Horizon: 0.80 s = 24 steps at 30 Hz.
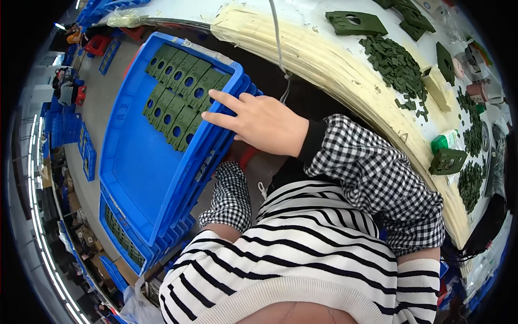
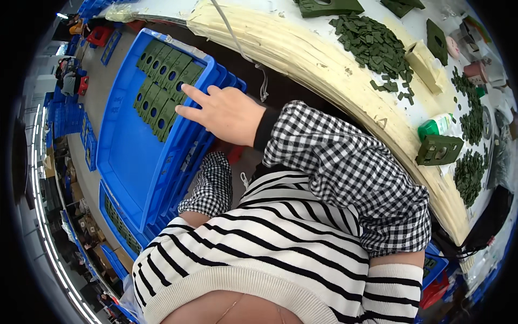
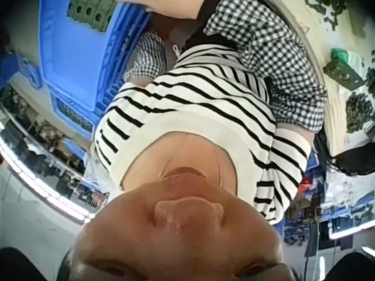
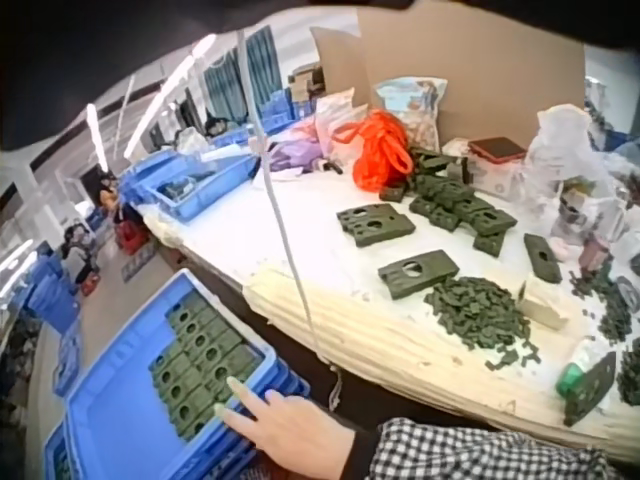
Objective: Assembling plastic toy tank models by applying glue and attaching components.
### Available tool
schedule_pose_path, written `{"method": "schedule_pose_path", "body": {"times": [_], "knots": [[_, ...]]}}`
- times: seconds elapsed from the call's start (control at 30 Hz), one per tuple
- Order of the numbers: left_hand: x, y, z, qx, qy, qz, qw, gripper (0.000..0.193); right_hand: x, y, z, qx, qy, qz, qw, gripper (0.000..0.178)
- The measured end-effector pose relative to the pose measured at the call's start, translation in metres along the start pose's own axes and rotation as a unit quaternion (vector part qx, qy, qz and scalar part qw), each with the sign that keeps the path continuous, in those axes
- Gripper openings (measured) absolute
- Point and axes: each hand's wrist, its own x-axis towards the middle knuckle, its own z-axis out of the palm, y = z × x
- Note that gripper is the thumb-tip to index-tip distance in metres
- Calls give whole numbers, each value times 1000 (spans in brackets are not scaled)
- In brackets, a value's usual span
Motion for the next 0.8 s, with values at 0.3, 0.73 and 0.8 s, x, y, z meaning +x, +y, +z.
{"method": "schedule_pose_path", "body": {"times": [0.3, 0.73, 0.8], "knots": [[3, -8, -1, 10, -27, -21, 999, 35, 17, 20, 6, -1, -24, 50, 998, 45], [-1, -34, -15, 77, -89, -45, 992, 34, -30, 6, -36, 40, 43, 72, 996, 53], [-9, -47, -19, 132, -128, -61, 981, 34, -63, 2, -61, 40, 86, 76, 993, 46]]}}
